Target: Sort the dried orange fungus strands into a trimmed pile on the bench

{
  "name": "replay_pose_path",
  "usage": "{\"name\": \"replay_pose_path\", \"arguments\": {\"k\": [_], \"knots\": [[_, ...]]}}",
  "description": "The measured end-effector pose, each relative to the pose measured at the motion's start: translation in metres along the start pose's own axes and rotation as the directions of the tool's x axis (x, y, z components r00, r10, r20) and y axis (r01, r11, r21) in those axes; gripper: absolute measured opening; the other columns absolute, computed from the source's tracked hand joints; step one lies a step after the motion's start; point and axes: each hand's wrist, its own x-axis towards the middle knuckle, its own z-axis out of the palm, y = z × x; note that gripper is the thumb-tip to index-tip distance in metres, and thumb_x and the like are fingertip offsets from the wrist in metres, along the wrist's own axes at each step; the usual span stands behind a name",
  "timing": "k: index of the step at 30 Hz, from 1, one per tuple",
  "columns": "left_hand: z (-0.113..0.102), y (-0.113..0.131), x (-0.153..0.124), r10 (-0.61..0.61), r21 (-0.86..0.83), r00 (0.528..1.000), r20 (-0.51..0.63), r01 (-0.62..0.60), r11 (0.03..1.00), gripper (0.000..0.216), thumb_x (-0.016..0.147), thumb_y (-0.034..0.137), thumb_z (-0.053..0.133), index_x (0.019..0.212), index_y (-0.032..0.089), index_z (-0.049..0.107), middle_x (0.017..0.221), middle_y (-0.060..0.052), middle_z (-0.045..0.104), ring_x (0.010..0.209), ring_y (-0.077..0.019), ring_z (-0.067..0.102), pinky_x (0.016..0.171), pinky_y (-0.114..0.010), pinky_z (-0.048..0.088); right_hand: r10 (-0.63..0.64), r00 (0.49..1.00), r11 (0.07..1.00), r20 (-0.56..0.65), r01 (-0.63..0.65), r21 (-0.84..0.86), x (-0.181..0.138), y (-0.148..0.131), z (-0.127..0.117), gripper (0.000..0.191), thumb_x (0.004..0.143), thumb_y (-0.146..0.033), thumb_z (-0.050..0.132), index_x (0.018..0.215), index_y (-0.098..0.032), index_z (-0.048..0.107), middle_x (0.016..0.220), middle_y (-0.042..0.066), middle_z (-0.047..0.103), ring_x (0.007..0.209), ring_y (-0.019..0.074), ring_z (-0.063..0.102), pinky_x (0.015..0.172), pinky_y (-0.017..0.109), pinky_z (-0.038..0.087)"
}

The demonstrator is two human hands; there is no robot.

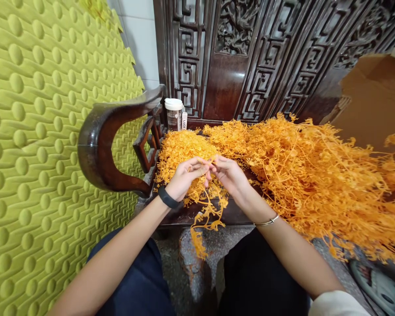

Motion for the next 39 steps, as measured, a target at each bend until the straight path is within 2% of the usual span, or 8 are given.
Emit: {"name": "replay_pose_path", "arguments": {"k": [5,10,16,19,22,28,33,39], "knots": [[-0.001,0.006,-0.002,-0.084,0.029,0.996,0.041,0.083,0.996,0.016,0.076,0.026,0.065,0.082,0.011,0.061,0.056,0.003,0.055,0.043,-0.0047,0.044,0.044,-0.019,0.034,-0.326,0.944,0.904,-0.052,0.295,-0.310,-0.003,-0.007,0.003,0.015,0.065,-0.028,0.068,0.060,-0.017,0.060,0.055,-0.003,0.058,0.045,0.0080,0.052,0.052,0.024,0.043],[0.003,0.008,-0.008,-0.124,0.041,0.990,0.066,0.122,0.992,0.015,0.078,0.028,0.062,0.082,0.013,0.061,0.057,0.003,0.054,0.041,-0.0031,0.037,0.040,-0.018,0.026,-0.254,0.966,0.934,-0.037,0.235,-0.269,-0.008,-0.009,0.005,0.015,0.061,-0.029,0.069,0.059,-0.017,0.059,0.050,-0.004,0.053,0.042,0.0079,0.048,0.042,0.022,0.036],[0.000,0.008,-0.006,-0.127,0.089,0.989,0.070,0.121,0.989,0.019,0.079,0.031,0.061,0.082,0.012,0.065,0.054,0.004,0.048,0.041,-0.0036,0.034,0.041,-0.021,0.023,-0.063,0.995,0.988,-0.076,0.051,-0.148,-0.007,-0.007,0.005,0.018,0.054,-0.024,0.071,0.052,-0.016,0.055,0.048,-0.004,0.052,0.043,0.0060,0.046,0.046,0.021,0.038],[-0.004,0.006,-0.004,-0.140,0.100,0.986,0.091,0.131,0.986,0.022,0.078,0.032,0.062,0.086,0.012,0.065,0.054,0.005,0.048,0.041,-0.0033,0.033,0.041,-0.021,0.022,-0.213,0.974,0.946,-0.080,0.186,-0.264,-0.005,-0.008,0.004,0.016,0.057,-0.027,0.071,0.056,-0.017,0.058,0.053,-0.003,0.054,0.047,0.0078,0.048,0.048,0.023,0.041],[-0.004,0.006,-0.004,-0.181,0.072,0.975,0.128,0.173,0.982,0.029,0.078,0.033,0.062,0.097,0.012,0.061,0.051,0.007,0.045,0.038,-0.0031,0.032,0.041,-0.021,0.021,-0.430,0.903,0.827,-0.004,0.392,-0.402,-0.006,-0.009,0.003,0.010,0.066,-0.026,0.069,0.063,-0.019,0.063,0.062,-0.002,0.057,0.058,0.0102,0.053,0.057,0.025,0.046],[-0.002,0.008,-0.004,-0.207,0.077,0.960,0.188,0.196,0.978,0.041,0.081,0.032,0.059,0.116,0.013,0.053,0.050,0.008,0.046,0.038,-0.0034,0.032,0.042,-0.022,0.022,-0.514,0.853,0.715,0.094,0.487,-0.502,-0.011,-0.008,0.002,0.009,0.078,-0.023,0.060,0.070,-0.022,0.064,0.073,0.000,0.062,0.074,0.0125,0.058,0.076,0.029,0.047],[-0.004,0.007,-0.003,-0.209,0.148,0.950,0.233,0.178,0.973,0.031,0.084,0.036,0.054,0.099,0.012,0.065,0.051,0.006,0.044,0.038,-0.0035,0.030,0.043,-0.023,0.024,-0.461,0.887,0.787,0.027,0.422,-0.450,-0.007,-0.008,0.001,0.010,0.073,-0.027,0.063,0.065,-0.021,0.061,0.063,-0.002,0.054,0.059,0.0103,0.051,0.056,0.025,0.046],[-0.008,0.004,-0.002,-0.218,0.187,0.947,0.235,0.176,0.967,0.033,0.083,0.035,0.055,0.103,0.013,0.067,0.050,0.006,0.043,0.037,-0.0034,0.028,0.043,-0.023,0.021,-0.271,0.961,0.923,-0.059,0.242,-0.301,-0.002,-0.008,0.003,0.013,0.059,-0.025,0.069,0.057,-0.018,0.058,0.056,-0.004,0.052,0.053,0.0076,0.049,0.054,0.022,0.043]]}}
